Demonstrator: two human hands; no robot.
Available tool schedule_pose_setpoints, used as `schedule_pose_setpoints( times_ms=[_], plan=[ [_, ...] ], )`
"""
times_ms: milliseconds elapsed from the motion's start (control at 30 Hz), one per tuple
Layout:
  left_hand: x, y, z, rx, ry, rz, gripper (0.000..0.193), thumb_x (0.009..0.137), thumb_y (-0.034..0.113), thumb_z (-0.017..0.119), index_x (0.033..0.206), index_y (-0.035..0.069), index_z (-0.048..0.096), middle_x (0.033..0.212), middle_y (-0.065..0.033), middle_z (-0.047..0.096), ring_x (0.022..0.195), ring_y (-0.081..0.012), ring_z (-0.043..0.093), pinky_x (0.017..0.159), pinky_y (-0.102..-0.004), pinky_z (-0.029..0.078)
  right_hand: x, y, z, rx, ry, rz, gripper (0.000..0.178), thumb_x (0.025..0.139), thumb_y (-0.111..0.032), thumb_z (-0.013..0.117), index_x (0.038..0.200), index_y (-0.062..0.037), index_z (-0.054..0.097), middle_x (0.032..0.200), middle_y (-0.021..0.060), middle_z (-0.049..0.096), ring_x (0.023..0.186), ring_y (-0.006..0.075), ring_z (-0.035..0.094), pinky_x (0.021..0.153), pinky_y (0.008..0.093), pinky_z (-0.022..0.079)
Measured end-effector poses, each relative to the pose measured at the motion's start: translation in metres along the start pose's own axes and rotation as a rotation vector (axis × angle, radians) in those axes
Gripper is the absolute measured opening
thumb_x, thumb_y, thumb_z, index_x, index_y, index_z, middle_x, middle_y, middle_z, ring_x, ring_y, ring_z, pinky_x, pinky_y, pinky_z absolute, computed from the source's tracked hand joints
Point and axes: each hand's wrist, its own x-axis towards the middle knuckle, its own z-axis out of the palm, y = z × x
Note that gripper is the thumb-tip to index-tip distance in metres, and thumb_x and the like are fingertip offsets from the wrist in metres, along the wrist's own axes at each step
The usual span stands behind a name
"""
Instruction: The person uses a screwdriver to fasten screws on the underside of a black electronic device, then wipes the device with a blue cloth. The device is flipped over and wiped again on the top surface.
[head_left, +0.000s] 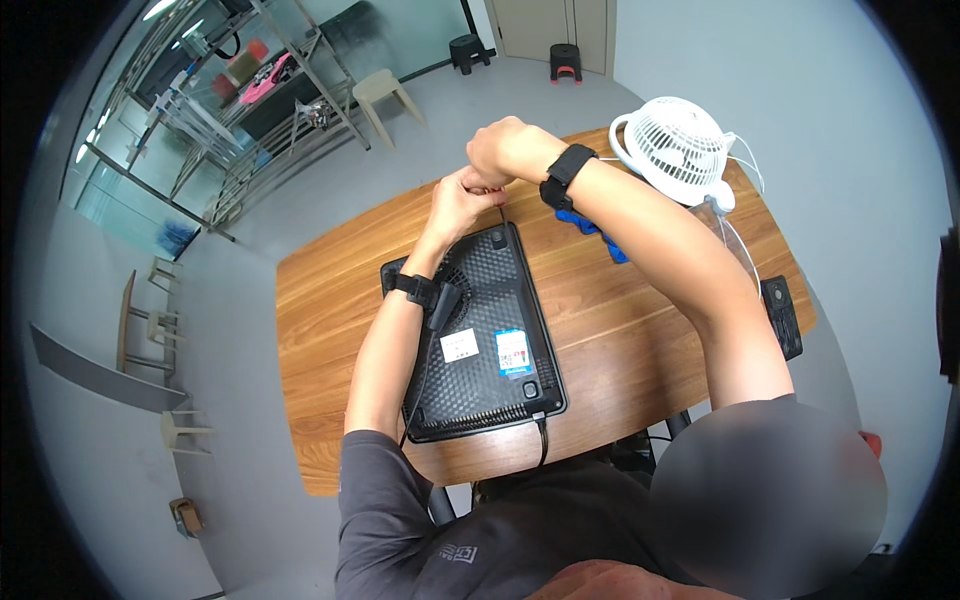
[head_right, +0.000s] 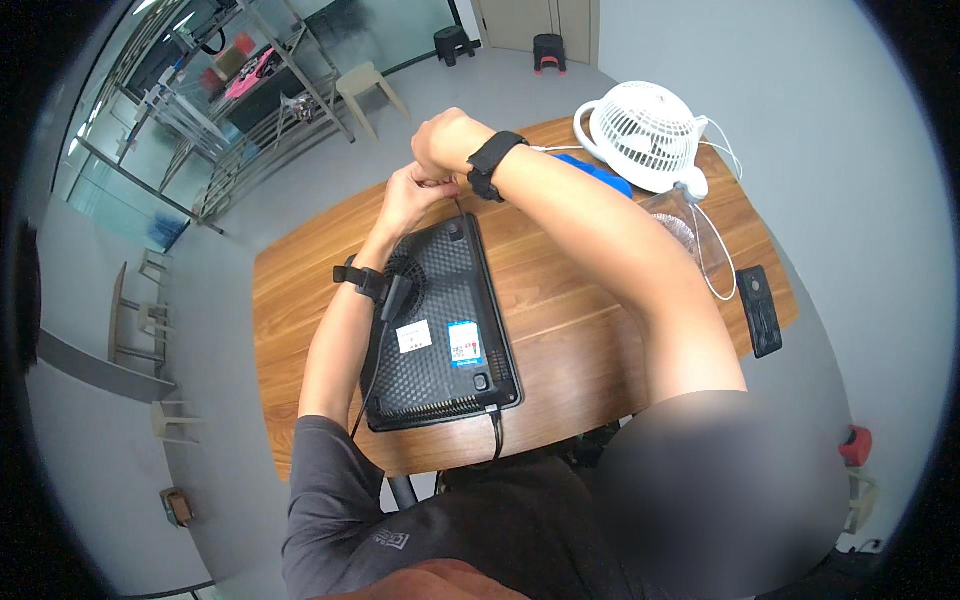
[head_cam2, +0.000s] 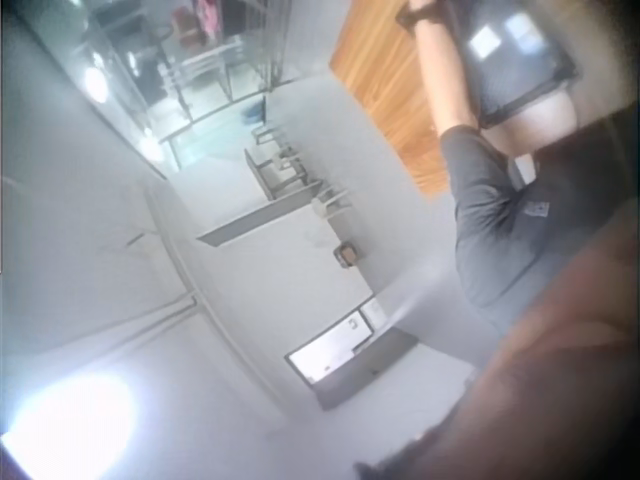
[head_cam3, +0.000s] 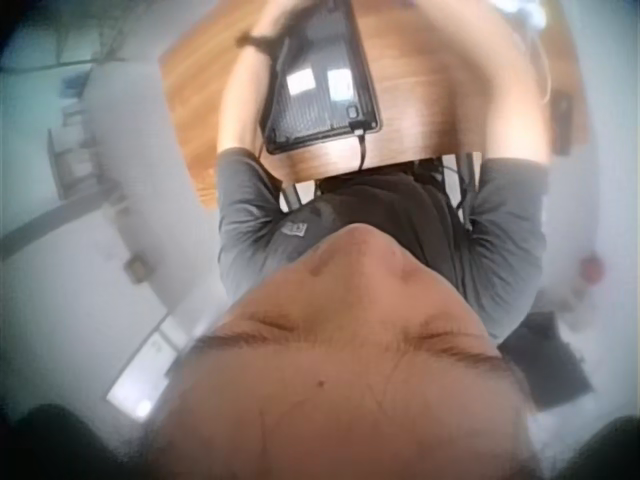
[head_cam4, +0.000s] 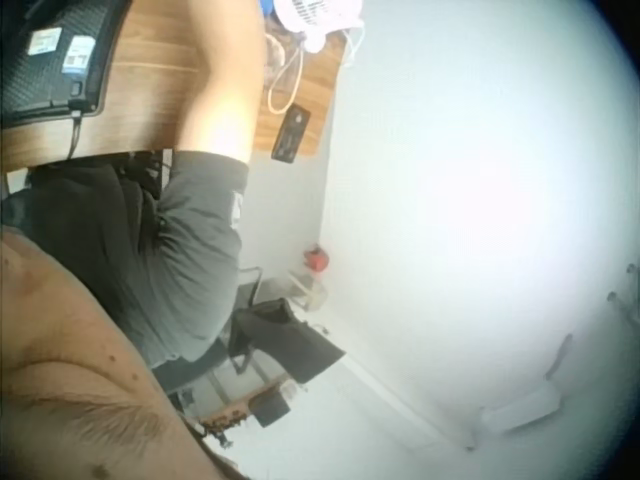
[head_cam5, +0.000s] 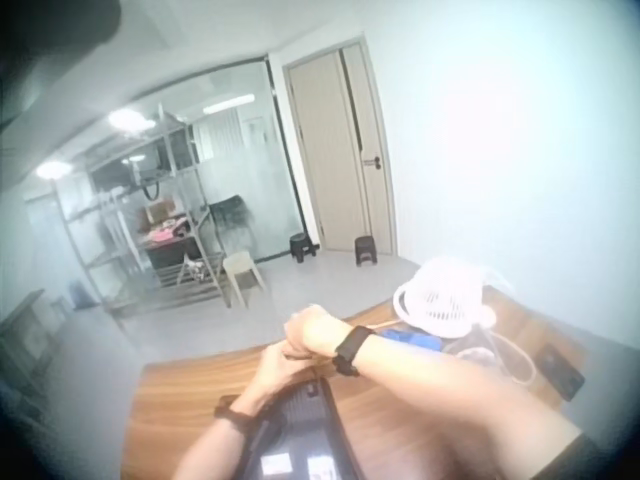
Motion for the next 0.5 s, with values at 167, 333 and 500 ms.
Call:
schedule_pose_setpoints(
  times_ms=[167, 333, 500],
  plan=[
    [0.007, -0.014, -0.006, 0.052, -0.041, -0.037, 0.022, 0.081, 0.011, 0.084, 0.097, 0.001, 0.073, 0.085, -0.0005, 0.071, 0.076, -0.0072, 0.059, 0.074, -0.0264, 0.051, 0.005, 0.008, 0.011, 0.032, 0.037, -0.063, 0.022, 0.083, -0.017, 0.07, 0.1, -0.007, 0.08, 0.1, 0.0148, 0.077, 0.093, 0.0309, 0.075, 0.08, 0.0424, 0.059],
    [0.008, -0.015, -0.003, 0.07, -0.09, 0.019, 0.028, 0.079, 0.02, 0.085, 0.093, -0.002, 0.074, 0.082, -0.001, 0.071, 0.073, -0.0084, 0.059, 0.072, -0.0281, 0.051, 0.002, 0.002, 0.009, 0.039, 0.009, -0.046, 0.024, 0.085, -0.017, 0.069, 0.104, -0.0069, 0.079, 0.102, 0.0136, 0.077, 0.09, 0.0298, 0.075, 0.079, 0.0409, 0.06],
    [0.004, -0.001, -0.002, 0.252, -0.091, -0.026, 0.019, 0.087, 0.008, 0.076, 0.103, -0.001, 0.071, 0.09, -0.0062, 0.075, 0.086, -0.0136, 0.071, 0.085, -0.0296, 0.056, -0.007, 0.005, 0.001, 0.071, -0.007, -0.001, 0.026, 0.086, -0.024, 0.068, 0.102, -0.0072, 0.079, 0.101, 0.0131, 0.077, 0.093, 0.0291, 0.074, 0.081, 0.0417, 0.059]
  ],
)
